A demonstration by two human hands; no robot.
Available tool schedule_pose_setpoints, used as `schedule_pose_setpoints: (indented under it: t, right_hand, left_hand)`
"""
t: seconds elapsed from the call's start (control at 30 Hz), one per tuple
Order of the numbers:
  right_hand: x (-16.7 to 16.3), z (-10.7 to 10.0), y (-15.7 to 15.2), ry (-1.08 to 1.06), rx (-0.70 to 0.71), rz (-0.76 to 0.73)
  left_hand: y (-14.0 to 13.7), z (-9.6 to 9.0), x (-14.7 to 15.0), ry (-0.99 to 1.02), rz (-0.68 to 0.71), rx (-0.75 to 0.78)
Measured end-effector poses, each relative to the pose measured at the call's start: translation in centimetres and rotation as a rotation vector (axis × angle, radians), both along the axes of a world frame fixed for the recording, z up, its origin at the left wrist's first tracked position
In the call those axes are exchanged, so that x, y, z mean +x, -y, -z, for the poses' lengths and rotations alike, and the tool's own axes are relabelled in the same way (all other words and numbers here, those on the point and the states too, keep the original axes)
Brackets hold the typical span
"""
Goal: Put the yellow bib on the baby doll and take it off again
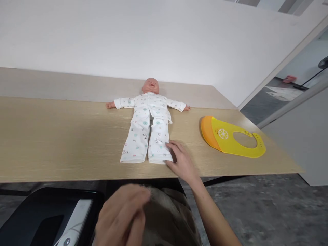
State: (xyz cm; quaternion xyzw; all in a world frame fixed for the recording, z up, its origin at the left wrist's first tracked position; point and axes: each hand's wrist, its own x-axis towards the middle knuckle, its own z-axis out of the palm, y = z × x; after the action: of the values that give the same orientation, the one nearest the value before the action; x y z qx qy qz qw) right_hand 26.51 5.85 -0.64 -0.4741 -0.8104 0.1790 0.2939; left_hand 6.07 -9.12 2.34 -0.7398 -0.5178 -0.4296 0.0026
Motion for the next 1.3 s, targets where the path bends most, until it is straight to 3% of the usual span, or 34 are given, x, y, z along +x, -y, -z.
schedule_pose_setpoints:
  t: [0.13,0.23,0.47,0.9,1.3]
  right_hand:
    - [0.0,0.0,0.0,0.011,-0.009,0.004]
    - [-0.1,0.0,0.1,0.014,-0.005,0.006]
    - [-0.1,-0.2,0.2,0.019,-0.004,0.001]
    - [0.0,-0.1,0.1,0.024,-0.021,-0.002]
    - [-0.2,-0.4,0.3,0.049,-0.048,0.014]
  left_hand:
    - [-4.3,2.5,0.1,-0.139,-0.1,0.066]
    - [-5.8,3.9,0.1,-0.281,-0.161,0.002]
    - [-8.1,3.4,0.6,-0.47,-0.137,-0.12]
    - [-6.2,3.2,1.2,-0.356,-0.101,-0.157]
    - [-7.9,3.4,0.6,-0.448,-0.061,-0.13]
